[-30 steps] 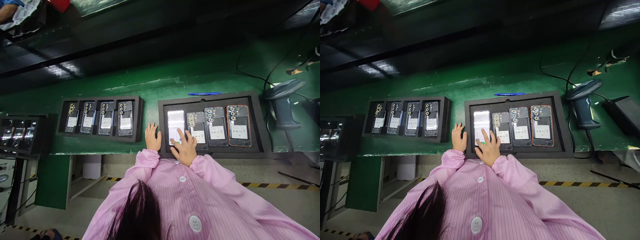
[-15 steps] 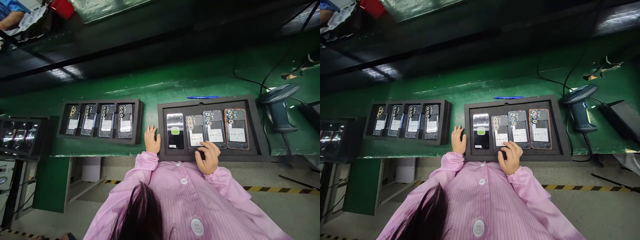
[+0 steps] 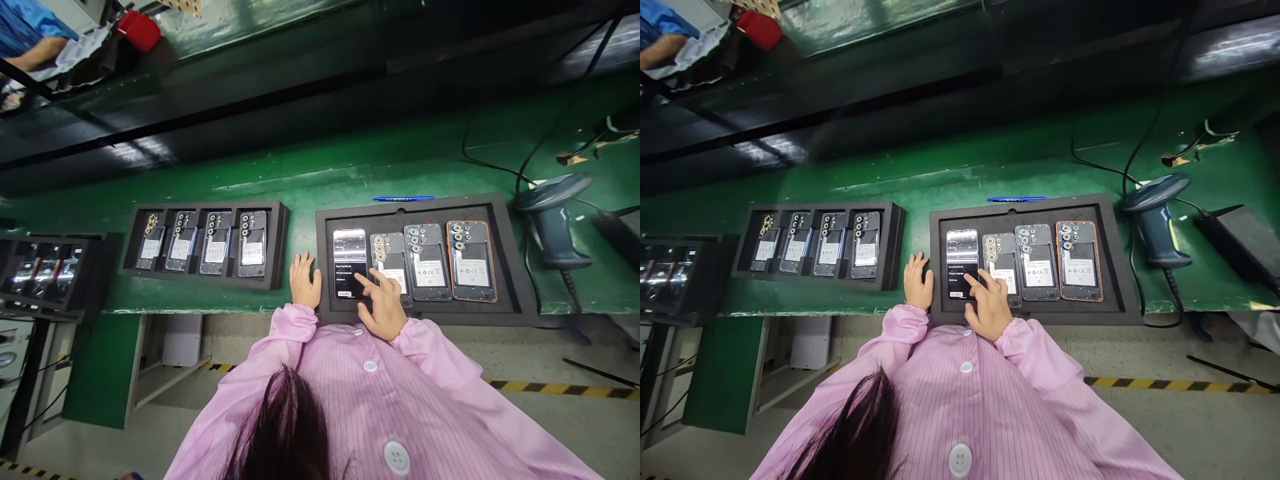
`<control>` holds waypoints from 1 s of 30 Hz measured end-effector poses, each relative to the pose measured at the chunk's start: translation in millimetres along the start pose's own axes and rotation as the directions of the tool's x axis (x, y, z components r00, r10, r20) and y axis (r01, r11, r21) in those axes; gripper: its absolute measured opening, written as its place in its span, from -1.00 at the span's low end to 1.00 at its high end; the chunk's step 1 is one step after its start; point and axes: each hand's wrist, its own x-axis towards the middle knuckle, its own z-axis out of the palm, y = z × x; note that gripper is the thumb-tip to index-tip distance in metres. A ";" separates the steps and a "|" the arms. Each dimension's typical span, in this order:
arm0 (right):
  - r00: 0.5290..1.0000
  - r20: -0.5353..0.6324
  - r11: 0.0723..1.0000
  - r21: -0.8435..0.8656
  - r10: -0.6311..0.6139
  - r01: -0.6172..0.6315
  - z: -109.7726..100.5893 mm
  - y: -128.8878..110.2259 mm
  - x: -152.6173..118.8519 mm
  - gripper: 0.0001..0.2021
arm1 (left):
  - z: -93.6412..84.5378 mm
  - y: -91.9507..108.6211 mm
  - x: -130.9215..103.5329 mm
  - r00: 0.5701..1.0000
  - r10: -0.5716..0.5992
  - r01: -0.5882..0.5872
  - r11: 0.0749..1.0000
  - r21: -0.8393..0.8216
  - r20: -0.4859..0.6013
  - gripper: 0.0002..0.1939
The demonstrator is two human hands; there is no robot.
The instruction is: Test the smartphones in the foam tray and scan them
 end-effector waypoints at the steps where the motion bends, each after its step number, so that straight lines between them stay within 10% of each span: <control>1: 1.000 0.009 1.000 0.005 -0.005 0.005 1.4 -1.1 4.1 -0.87 | 0.1 0.1 0.0 1.000 0.001 -0.001 1.000 0.000 0.000 -0.65; 21: 0.989 0.151 1.000 -0.013 0.003 -0.001 11.5 -4.5 13.0 -0.87 | -0.8 2.5 -1.8 1.000 0.000 0.000 1.000 -0.017 -0.002 -0.66; 30: 0.996 -0.086 1.000 0.001 -0.019 0.019 10.7 -8.1 6.6 -0.74 | -3.9 -3.2 -1.2 1.000 0.025 -0.025 1.000 -0.012 0.003 -0.61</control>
